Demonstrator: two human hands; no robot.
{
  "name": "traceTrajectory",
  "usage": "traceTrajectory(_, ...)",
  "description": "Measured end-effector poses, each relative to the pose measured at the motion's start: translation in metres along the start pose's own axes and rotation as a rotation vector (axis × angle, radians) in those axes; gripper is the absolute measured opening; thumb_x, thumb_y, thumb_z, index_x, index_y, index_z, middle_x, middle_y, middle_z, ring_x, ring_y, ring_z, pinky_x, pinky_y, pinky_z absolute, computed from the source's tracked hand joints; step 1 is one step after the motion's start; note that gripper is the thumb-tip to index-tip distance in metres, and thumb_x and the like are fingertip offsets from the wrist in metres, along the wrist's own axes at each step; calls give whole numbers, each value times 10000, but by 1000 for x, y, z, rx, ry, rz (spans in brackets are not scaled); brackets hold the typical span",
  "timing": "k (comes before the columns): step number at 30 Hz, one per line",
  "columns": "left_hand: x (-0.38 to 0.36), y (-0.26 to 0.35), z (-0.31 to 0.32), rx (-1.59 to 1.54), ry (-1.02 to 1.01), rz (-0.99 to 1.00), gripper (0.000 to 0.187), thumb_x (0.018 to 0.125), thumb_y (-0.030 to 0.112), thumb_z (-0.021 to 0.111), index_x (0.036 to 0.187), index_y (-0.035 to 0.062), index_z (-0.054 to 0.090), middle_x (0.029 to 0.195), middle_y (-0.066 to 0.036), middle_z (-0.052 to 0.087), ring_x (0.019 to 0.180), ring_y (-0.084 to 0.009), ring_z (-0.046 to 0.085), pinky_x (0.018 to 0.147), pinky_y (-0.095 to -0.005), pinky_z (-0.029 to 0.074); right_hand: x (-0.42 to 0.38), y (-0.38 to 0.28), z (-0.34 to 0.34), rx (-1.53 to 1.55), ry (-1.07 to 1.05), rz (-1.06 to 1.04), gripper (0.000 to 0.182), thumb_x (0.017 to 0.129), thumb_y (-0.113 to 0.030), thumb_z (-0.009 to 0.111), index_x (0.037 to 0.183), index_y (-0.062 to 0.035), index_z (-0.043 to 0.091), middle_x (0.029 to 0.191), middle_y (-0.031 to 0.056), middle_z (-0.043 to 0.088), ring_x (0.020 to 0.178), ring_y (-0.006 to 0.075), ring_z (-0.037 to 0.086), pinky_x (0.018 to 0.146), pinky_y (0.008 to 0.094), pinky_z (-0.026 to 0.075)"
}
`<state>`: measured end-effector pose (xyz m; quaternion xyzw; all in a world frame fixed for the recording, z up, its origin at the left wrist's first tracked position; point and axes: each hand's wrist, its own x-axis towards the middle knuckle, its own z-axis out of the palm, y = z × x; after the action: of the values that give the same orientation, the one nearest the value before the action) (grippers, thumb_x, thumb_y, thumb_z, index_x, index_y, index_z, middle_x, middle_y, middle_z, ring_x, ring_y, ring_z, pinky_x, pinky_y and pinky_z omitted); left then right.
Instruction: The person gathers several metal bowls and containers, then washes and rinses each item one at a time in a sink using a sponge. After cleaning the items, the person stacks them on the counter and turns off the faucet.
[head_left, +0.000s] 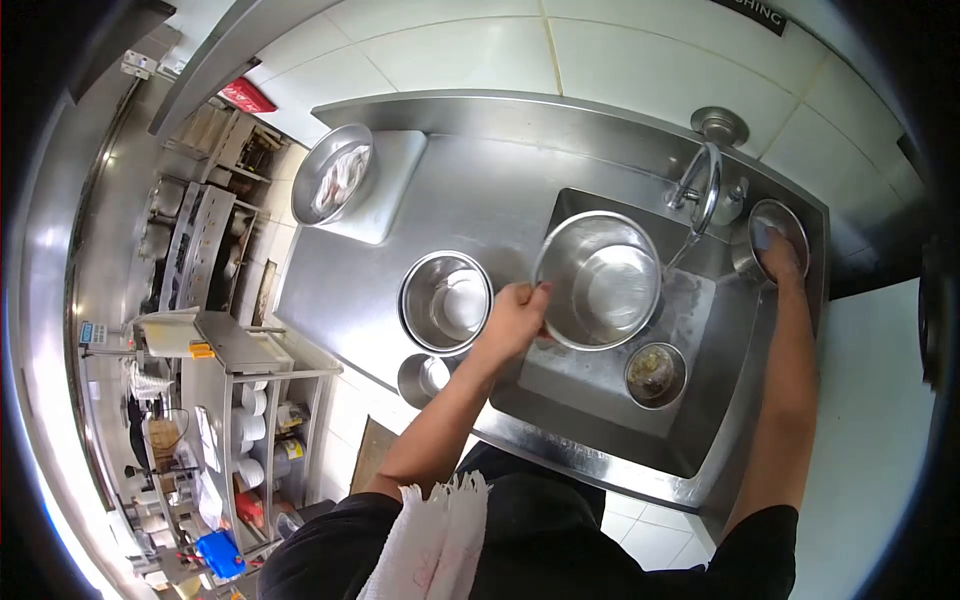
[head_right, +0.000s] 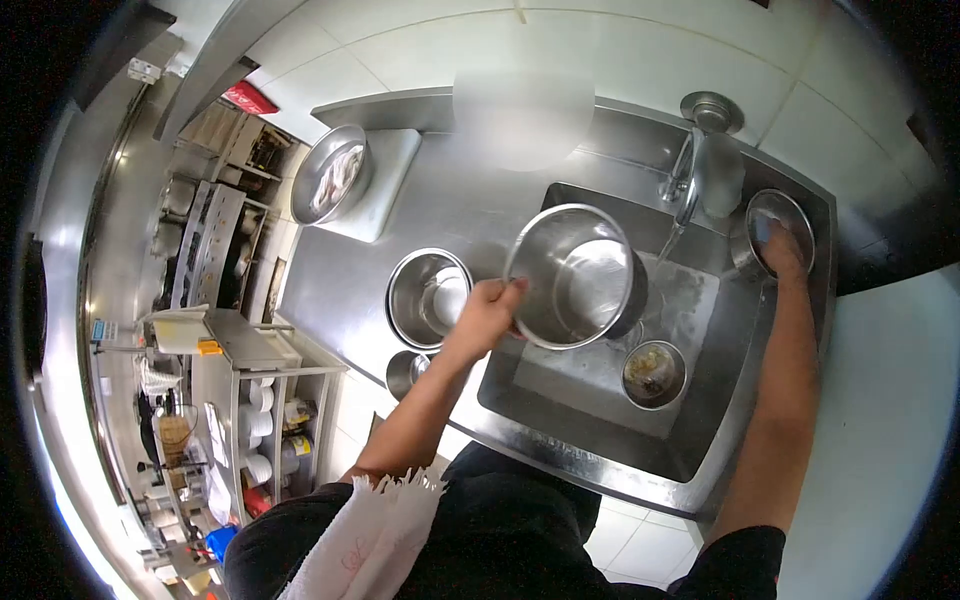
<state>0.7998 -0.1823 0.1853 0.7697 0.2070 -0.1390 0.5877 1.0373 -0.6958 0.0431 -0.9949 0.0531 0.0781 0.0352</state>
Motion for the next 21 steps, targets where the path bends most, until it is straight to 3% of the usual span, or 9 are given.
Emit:
traceTrajectory(4, -30, -11, -68, 251, 163, 34, 488, 1024, 371, 560, 753, -29, 629, 609, -58, 589, 547, -127, 582, 508, -332, 492, 14, -4, 9, -99, -150, 134, 486, 966, -155, 522, 1449, -102, 496, 1466, 189, 507, 1321, 392, 514, 1111, 488, 423)
traceTrajectory(6, -52, -6, -103, 177, 221, 6, 454, 1023, 340, 556, 829, -55, 667, 647, -50, 617, 555, -133, 597, 493, -309, 507, -9, -36, -25, -71, -152, 207, 401, 984, -128, 438, 1347, -50, 591, 1407, 227, 545, 1305, 391, 531, 1088, 466, 438)
traceTrajectory(8, -60, -26, -139, 73, 237, -55, 398, 1014, 281, 544, 877, -68, 679, 659, -68, 625, 525, -139, 599, 474, -287, 525, -9, -41, -22, 75, -27, 318, 400, 1005, -152, 391, 1322, -55, 615, 1408, 220, 549, 1303, 390, 534, 1077, 487, 444)
traceTrajectory(9, -64, -29, -148, 117, 292, -31, 393, 1006, 275, 546, 874, -73, 675, 662, -79, 634, 503, -146, 598, 468, -289, 530, 11, -21, -1, -27, -127, 215, 427, 1029, -213, 345, 1328, -57, 606, 1408, 216, 551, 1291, 388, 547, 1074, 496, 444)
traceTrajectory(11, -63, -50, -172, 159, 312, -116, 414, 1003, 281, 529, 862, -88, 655, 686, -129, 663, 520, -185, 641, 477, -307, 557, 4, -21, 10, 99, 43, 213, 445, 1040, -250, 311, 1327, -63, 595, 1377, 209, 579, 1262, 375, 574, 1066, 502, 450)
traceTrajectory(13, -54, -77, -189, 88, 349, -180, 416, 1006, 285, 516, 938, -114, 609, 700, -188, 667, 529, -250, 680, 467, -323, 575, 19, -14, 19, 57, -21, 240, 444, 1039, -283, 356, 1317, -66, 626, 1418, 177, 561, 1294, 375, 554, 1075, 518, 446)
traceTrajectory(15, -48, -81, -192, 57, 351, -193, 409, 1007, 284, 516, 945, -112, 600, 702, -186, 666, 527, -257, 680, 461, -328, 578, 9, -20, 5, 81, 8, 231, 385, 1015, -202, 426, 1315, -61, 621, 1392, 189, 577, 1271, 388, 568, 1054, 515, 470)
traceTrajectory(18, -50, -83, -198, 28, 331, -223, 398, 1003, 283, 519, 952, -105, 589, 691, -176, 657, 517, -263, 678, 444, -332, 575, -9, -33, -19, 145, 226, 295, 419, 956, -176, 530, 1363, -89, 578, 1360, 207, 590, 1242, 408, 579, 1023, 499, 495)
traceTrajectory(21, -54, -91, -208, 27, 317, -256, 392, 992, 289, 525, 941, -94, 591, 678, -164, 650, 504, -253, 670, 429, -326, 561, -6, -21, -42, 227, 211, 95, 483, 865, -248, 650, 1312, -83, 568, 1305, 226, 601, 1161, 394, 613, 981, 483, 505)
